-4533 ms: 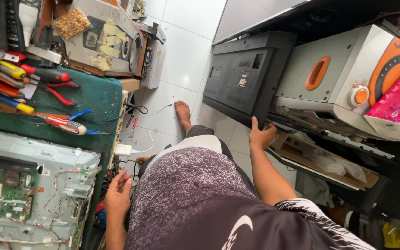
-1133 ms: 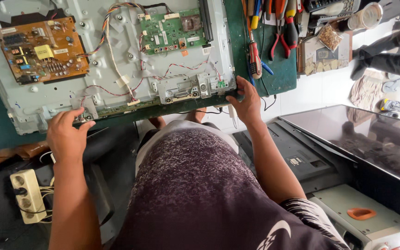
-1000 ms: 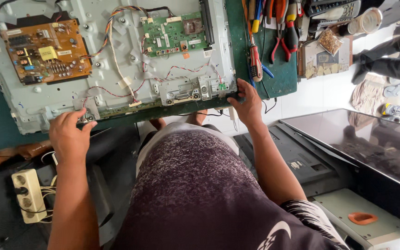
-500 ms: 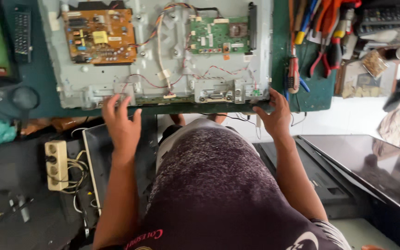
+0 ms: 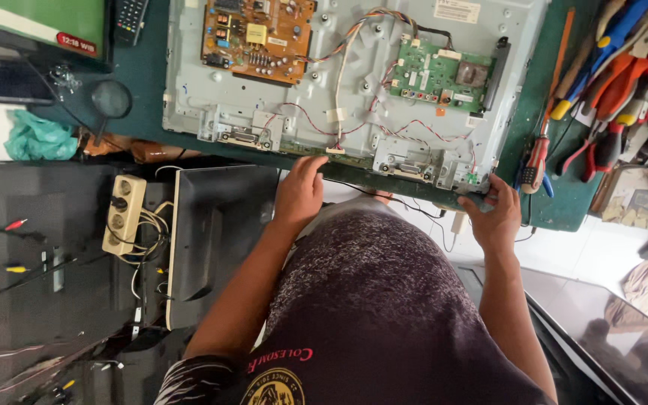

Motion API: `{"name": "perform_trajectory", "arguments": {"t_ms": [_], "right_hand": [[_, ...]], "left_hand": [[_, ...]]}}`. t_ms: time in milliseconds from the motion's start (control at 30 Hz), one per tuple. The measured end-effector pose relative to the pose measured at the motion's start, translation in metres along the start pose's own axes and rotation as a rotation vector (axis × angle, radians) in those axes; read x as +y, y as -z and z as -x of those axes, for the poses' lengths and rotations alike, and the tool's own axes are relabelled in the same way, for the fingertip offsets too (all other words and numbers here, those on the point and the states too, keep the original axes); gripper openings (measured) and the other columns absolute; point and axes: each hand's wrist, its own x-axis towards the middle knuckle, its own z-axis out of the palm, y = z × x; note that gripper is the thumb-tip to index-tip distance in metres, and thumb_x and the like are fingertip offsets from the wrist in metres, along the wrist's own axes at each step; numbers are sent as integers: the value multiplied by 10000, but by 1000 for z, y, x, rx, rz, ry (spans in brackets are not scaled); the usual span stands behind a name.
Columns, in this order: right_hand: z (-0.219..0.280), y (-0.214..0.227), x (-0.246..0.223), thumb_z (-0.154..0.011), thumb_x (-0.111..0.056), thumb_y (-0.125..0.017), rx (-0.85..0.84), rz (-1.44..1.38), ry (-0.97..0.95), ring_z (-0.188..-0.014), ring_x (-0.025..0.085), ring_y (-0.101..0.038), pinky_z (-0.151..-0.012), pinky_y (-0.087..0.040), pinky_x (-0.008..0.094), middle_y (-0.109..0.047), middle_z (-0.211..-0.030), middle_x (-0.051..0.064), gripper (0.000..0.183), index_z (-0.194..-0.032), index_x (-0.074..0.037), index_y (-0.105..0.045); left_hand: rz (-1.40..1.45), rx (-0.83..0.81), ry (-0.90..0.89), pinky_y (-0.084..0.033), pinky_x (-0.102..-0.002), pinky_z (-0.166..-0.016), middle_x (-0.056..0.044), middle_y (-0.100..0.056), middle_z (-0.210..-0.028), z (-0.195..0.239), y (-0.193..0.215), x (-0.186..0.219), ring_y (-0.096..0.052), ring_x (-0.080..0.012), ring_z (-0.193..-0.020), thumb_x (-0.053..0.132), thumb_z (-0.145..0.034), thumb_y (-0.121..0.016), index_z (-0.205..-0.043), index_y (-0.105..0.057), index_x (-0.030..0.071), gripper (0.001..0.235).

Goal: The person moves a television set aside and then works on the internal components of an open electronic device on a workbench. They handle wires and small parts, using a screwdriver to manipulate components within the device's chassis.

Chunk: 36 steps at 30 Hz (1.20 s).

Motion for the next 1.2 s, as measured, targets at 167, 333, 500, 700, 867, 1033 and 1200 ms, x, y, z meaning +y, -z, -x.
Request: {"name": "perform_trajectory", "arguments": {"t_ms": [167,333,500,700,867,1033,1200], "right_hand": [[-2,0,-1,-728,-308,-1042,-22,74,-72,-1031,286,-733,-936,-642,351,-634,-1261,110,868,-1490,-108,-679],[1,6,-17,-768,-238,-1023,-39,9,-106,-1115,386,-721,-973,-627,399,-606,-1327,196,858,-1518,-53,-650],[5,5,-25,-736,-176,-1032,-6,-9,-135,-1196,431,-695,-1023,-610,397,-596,-1381,225,868,-1502,-16,-655],[5,8,-34,-775,-181,-1014,-19,-45,-213,-1247,403,-678,-1074,-592,379,-586,-1416,202,816,-1502,-65,-662],[2,9,-27,-788,-239,-1008,-49,-24,-217,-1206,367,-696,-1054,-608,376,-599,-1407,180,815,-1508,-87,-656],[-1,9,-23,-795,-182,-1010,-52,-39,-177,-1226,402,-682,-1047,-601,382,-597,-1396,205,794,-1496,-47,-661],[0,11,-22,-790,-209,-1013,-46,-25,-132,-1214,403,-684,-1036,-609,380,-600,-1380,209,803,-1487,-34,-656]], "left_hand": [[-219,121,-100,-644,-416,-747,-22,-629,-1228,-31,-7,13,-743,-266,-1027,440,-991,-758,-1327,-616,194,440],[-289,108,-92,-653,-461,-627,-39,-569,-1101,-56,-17,9,-744,-310,-876,379,-945,-784,-1294,-563,173,462],[-336,164,-63,-657,-425,-596,38,-548,-1058,-59,-6,16,-745,-253,-793,300,-854,-785,-1200,-560,251,415],[-253,204,-27,-642,-482,-567,15,-544,-1053,-65,8,12,-731,-313,-747,224,-820,-722,-1171,-569,246,383],[-241,237,-55,-638,-489,-628,-1,-556,-1057,-64,41,20,-729,-320,-857,169,-798,-739,-1203,-590,216,434],[-221,275,-84,-641,-514,-658,-20,-564,-1059,-69,45,5,-717,-340,-883,131,-806,-751,-1206,-599,197,433],[-202,393,-27,-629,-477,-649,-4,-571,-1144,-73,66,4,-733,-311,-850,152,-815,-749,-1200,-630,215,408]]}}
